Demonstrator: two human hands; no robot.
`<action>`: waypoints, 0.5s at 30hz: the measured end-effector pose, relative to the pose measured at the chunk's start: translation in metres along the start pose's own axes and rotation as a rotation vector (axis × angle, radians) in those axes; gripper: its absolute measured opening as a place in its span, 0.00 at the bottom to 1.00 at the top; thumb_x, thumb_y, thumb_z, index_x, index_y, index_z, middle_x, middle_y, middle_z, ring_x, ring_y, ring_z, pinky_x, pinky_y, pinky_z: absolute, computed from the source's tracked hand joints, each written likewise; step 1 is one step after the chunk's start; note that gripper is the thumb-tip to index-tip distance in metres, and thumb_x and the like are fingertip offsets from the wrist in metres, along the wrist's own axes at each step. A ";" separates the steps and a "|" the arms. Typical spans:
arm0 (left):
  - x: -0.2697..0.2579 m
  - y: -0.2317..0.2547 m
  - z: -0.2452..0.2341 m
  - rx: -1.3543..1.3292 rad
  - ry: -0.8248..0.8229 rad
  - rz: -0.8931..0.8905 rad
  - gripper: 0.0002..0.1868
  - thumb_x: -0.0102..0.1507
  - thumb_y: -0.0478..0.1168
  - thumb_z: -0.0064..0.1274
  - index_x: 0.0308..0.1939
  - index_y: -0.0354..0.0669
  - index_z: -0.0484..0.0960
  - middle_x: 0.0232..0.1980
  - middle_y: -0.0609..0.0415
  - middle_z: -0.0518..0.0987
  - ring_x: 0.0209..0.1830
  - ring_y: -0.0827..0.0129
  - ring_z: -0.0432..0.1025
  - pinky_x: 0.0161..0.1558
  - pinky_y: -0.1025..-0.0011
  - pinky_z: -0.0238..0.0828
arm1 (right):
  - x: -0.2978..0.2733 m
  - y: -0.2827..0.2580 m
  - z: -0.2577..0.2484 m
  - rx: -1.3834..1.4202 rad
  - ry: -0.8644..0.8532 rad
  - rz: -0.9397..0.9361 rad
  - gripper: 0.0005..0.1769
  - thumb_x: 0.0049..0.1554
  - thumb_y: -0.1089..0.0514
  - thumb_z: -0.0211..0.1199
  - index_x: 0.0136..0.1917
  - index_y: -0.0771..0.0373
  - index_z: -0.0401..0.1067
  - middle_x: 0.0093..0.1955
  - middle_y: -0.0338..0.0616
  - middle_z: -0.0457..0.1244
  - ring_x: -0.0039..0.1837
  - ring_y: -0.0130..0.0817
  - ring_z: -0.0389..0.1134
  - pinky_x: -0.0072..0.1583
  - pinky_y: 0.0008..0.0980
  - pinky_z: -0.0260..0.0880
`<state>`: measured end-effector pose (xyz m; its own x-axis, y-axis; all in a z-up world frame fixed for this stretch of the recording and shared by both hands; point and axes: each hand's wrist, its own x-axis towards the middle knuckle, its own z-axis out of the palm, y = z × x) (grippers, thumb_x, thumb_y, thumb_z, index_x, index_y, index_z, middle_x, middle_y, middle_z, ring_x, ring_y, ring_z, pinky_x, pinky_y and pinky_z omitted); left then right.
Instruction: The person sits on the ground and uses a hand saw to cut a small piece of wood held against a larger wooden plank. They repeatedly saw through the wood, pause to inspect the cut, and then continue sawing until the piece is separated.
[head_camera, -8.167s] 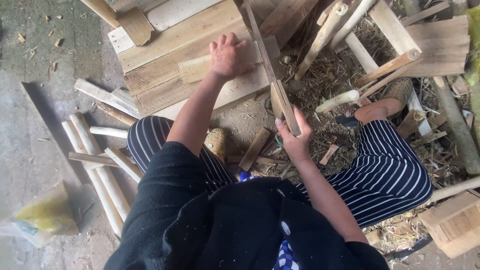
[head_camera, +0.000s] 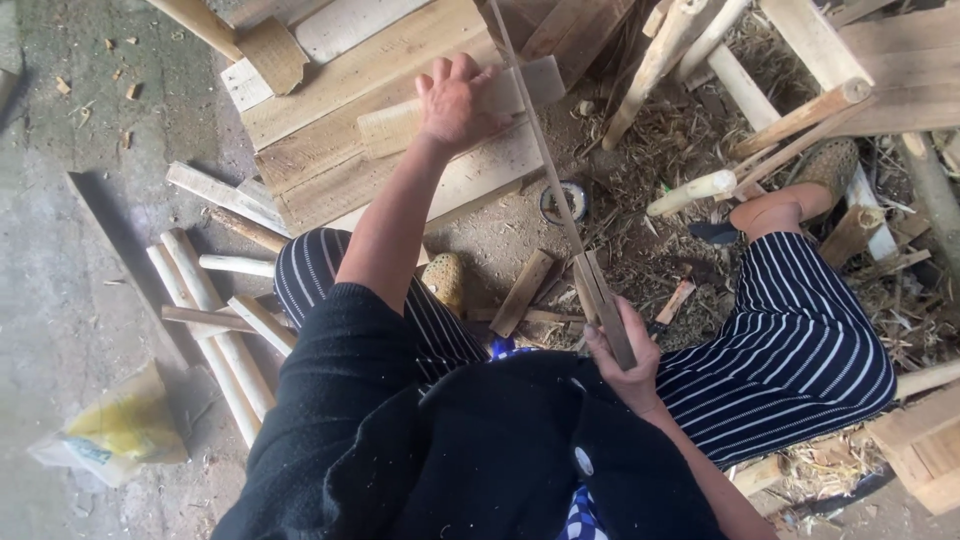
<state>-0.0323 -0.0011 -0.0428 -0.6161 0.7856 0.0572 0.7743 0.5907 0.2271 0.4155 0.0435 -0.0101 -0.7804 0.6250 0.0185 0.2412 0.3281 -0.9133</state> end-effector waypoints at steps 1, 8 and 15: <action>0.000 -0.001 0.002 -0.014 0.013 0.025 0.38 0.54 0.70 0.63 0.62 0.61 0.75 0.51 0.52 0.69 0.52 0.56 0.59 0.48 0.55 0.58 | 0.001 -0.001 -0.001 -0.046 0.007 -0.015 0.33 0.57 0.51 0.67 0.72 0.66 0.65 0.49 0.36 0.67 0.44 0.22 0.69 0.50 0.19 0.71; 0.003 0.000 0.009 -0.024 0.013 0.024 0.35 0.52 0.56 0.67 0.64 0.63 0.76 0.52 0.55 0.69 0.51 0.58 0.59 0.51 0.57 0.56 | 0.141 -0.054 0.052 -0.011 -0.071 0.053 0.35 0.62 0.52 0.60 0.75 0.73 0.56 0.69 0.58 0.62 0.72 0.48 0.63 0.71 0.45 0.67; 0.000 -0.002 0.015 -0.028 0.039 0.032 0.30 0.55 0.53 0.62 0.61 0.63 0.75 0.53 0.55 0.70 0.52 0.58 0.61 0.51 0.55 0.59 | 0.126 -0.058 0.055 0.113 -0.076 0.029 0.22 0.63 0.55 0.60 0.68 0.66 0.65 0.37 0.38 0.61 0.33 0.24 0.60 0.32 0.21 0.67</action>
<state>-0.0318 0.0002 -0.0580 -0.5969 0.7957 0.1028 0.7895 0.5596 0.2520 0.2711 0.0644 0.0230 -0.8166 0.5762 -0.0354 0.2009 0.2262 -0.9532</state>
